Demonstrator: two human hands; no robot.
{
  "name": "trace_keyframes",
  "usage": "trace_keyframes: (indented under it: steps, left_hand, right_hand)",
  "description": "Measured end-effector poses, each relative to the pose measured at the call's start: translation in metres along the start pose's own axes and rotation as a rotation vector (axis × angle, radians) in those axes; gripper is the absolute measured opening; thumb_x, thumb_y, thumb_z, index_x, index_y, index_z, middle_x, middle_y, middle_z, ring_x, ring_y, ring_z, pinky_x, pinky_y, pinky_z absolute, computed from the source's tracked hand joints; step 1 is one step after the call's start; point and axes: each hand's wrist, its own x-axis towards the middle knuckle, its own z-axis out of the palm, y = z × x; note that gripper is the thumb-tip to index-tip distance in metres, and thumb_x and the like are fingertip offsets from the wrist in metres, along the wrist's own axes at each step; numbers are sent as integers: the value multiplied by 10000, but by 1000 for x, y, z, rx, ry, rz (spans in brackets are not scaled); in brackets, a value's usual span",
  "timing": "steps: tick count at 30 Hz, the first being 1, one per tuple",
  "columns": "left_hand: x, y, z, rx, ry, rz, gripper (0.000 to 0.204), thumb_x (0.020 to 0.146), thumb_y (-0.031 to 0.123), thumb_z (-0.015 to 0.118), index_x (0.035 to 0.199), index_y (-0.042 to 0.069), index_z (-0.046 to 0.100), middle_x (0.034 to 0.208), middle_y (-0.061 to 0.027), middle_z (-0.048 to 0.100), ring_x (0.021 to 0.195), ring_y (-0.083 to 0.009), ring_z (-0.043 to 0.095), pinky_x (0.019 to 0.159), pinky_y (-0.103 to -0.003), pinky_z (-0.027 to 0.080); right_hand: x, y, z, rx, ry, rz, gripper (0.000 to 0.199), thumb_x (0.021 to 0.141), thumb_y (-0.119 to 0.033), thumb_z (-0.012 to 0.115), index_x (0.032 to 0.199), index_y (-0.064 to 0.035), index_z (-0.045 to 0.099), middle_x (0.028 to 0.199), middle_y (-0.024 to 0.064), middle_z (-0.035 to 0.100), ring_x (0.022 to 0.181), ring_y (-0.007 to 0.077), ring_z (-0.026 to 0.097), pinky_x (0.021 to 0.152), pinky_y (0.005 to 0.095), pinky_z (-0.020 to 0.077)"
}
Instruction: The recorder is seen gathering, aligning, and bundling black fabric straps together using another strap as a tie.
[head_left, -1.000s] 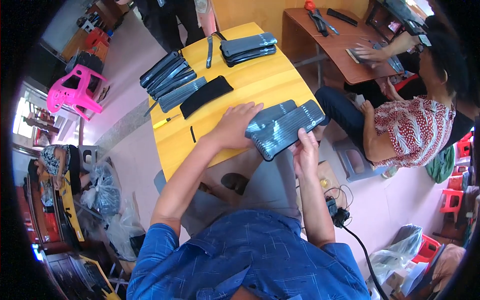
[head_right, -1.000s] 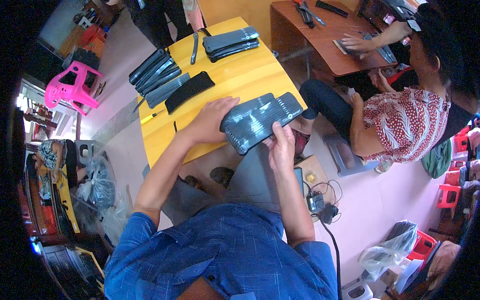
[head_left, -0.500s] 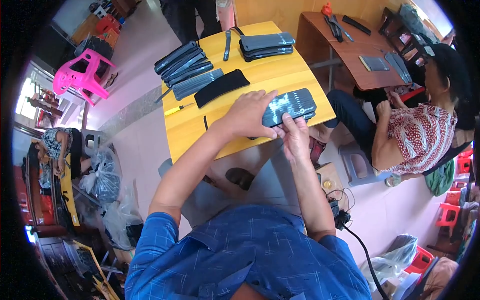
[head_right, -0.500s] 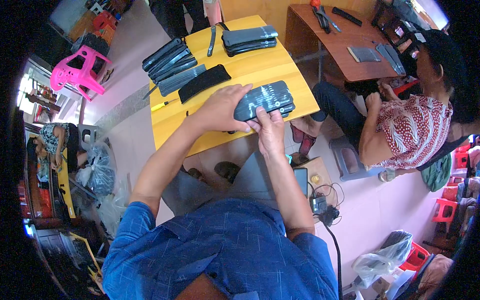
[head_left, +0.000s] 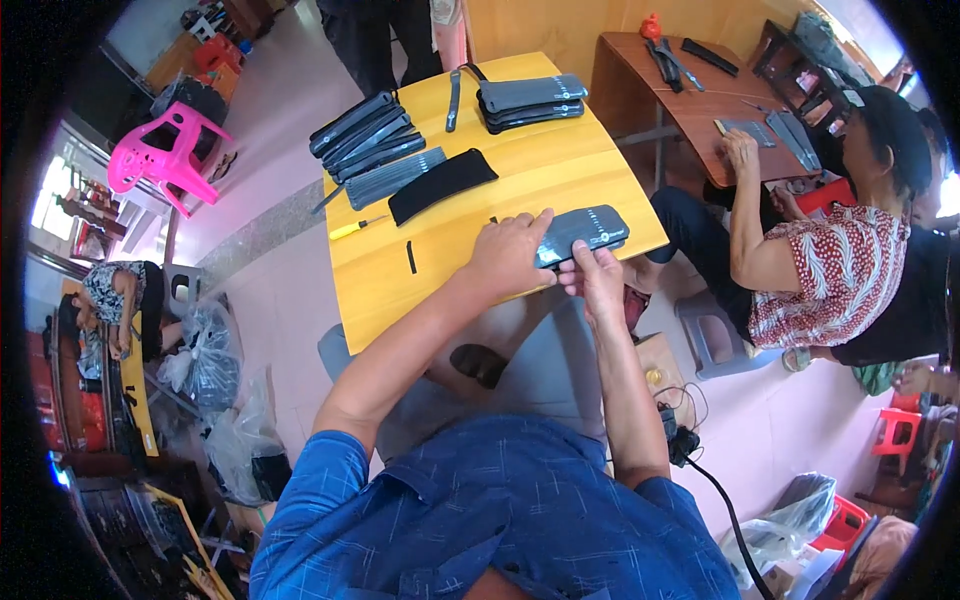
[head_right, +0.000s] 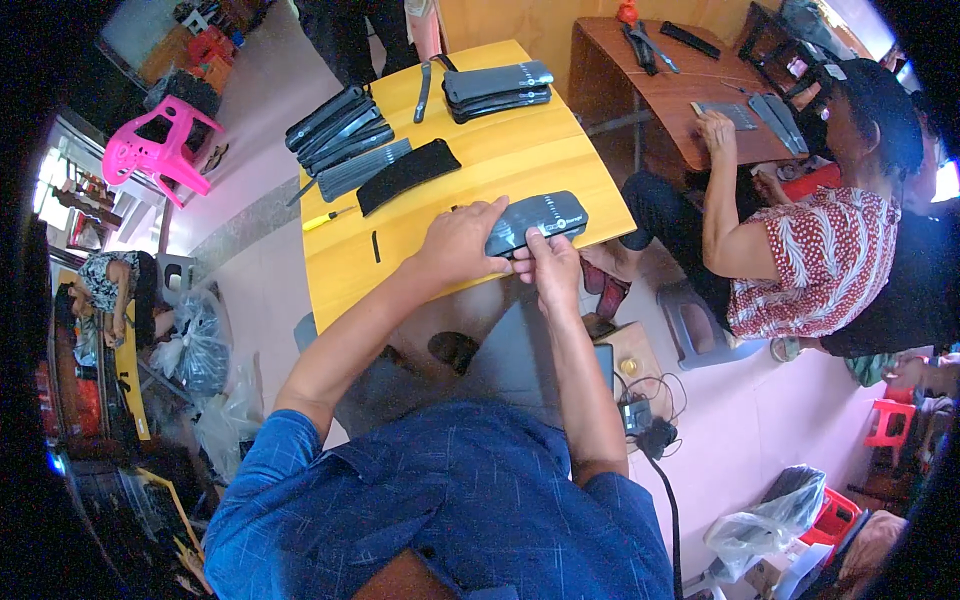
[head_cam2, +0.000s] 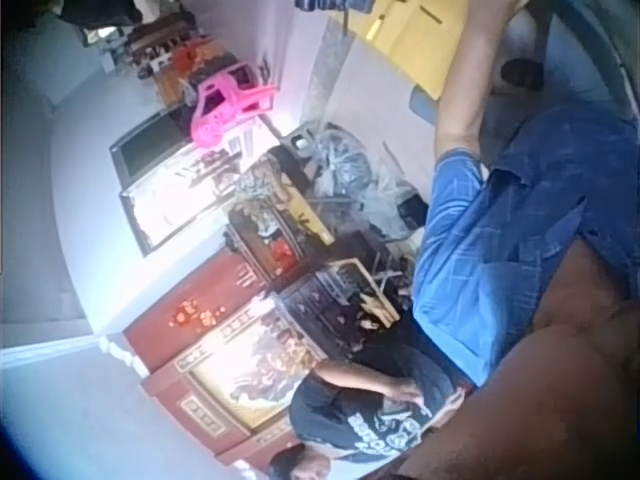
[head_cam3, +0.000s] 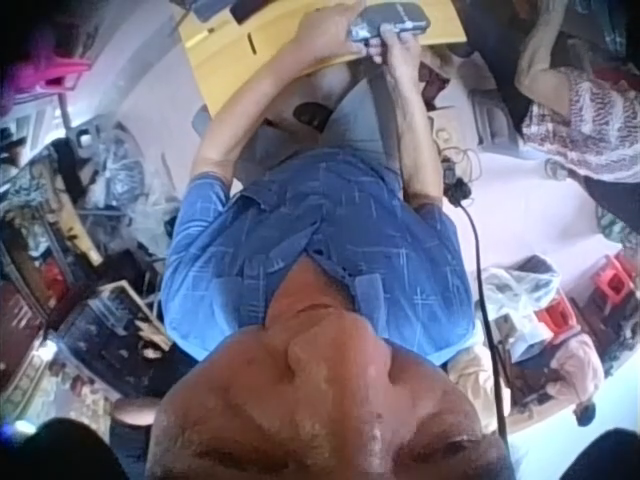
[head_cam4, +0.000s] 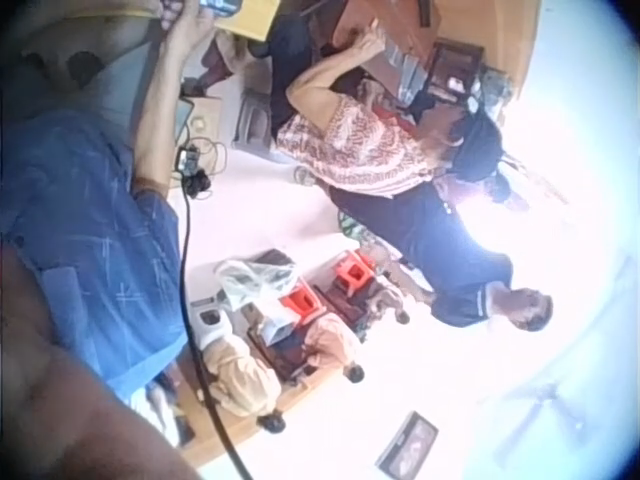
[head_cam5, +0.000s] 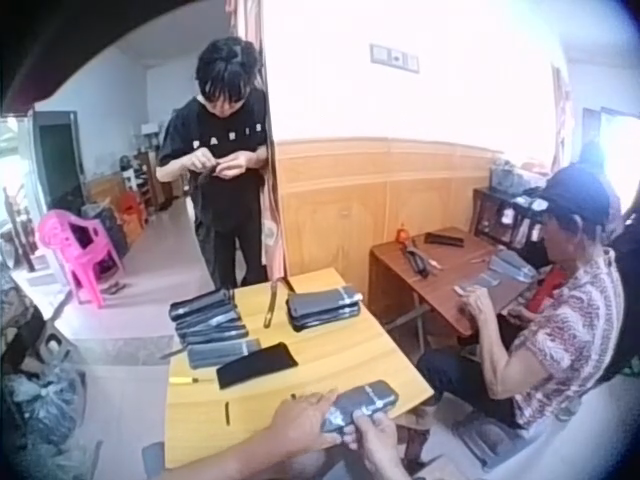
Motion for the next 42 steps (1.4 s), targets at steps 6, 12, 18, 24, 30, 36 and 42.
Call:
trace_keyframes:
  steps: [6, 12, 18, 24, 30, 36, 42]
  left_hand:
    - [-7, 1, 15, 66, -107, -39, 994, 678, 419, 861, 1496, 76, 413, 1188, -170, 633, 1100, -339, 623, 916, -476, 485]
    - [-18, 0, 32, 192, 35, 10, 990, 735, 433, 825, 1531, 83, 352, 1177, -163, 579, 1056, -340, 579, 922, -482, 436]
    - [-19, 2, 33, 232, 32, 43, 927, 808, 507, 737, 1500, 14, 367, 1222, -197, 553, 1100, -355, 560, 955, -512, 401]
    - [-6, -22, 36, -173, 42, -44, 929, 804, 499, 711, 1464, -65, 381, 1249, -266, 606, 1130, -394, 600, 929, -495, 477]
    - [15, -30, 3, -140, -181, -275, 902, 672, 602, 758, 1273, -54, 609, 1202, -245, 659, 1133, -385, 629, 961, -461, 508]
    - [23, -28, -3, -130, -502, -231, 835, 618, 604, 809, 1146, -27, 669, 1139, -247, 666, 1094, -377, 638, 933, -463, 518]
    - [4, 2, -9, -66, -298, -102, 571, 672, 449, 814, 998, 27, 610, 1003, -185, 705, 926, -373, 689, 826, -468, 550]
  right_hand:
    - [1, -3, -23, -375, -70, 43, 344, 968, -329, 670, 755, -63, 626, 620, 13, 629, 520, 88, 574, 472, 257, 435]
    - [-33, -84, 13, -1045, -4, -574, 225, 830, -193, 724, 991, -43, 674, 918, 146, 709, 837, 304, 681, 760, 416, 529]
    - [33, -78, 10, -1465, -514, -652, 660, 748, -135, 756, 1369, -70, 542, 1390, 211, 555, 1341, 372, 477, 1132, 454, 360]
    - [67, -73, 10, -1580, -721, -539, 612, 691, -234, 830, 1254, -101, 631, 1186, 141, 678, 1142, 342, 626, 983, 451, 480]
    - [62, -81, 9, -1531, -749, -515, 599, 641, -228, 876, 1174, -102, 634, 1120, 149, 684, 1086, 356, 645, 932, 434, 509]
    - [49, -87, 25, -1667, -782, -378, 632, 645, -222, 880, 1173, -97, 556, 1099, 161, 687, 1068, 367, 650, 900, 438, 513]
    - [28, -85, 12, -1764, -781, -616, 621, 603, -199, 896, 1130, -74, 591, 1075, 150, 663, 1077, 361, 632, 918, 460, 491]
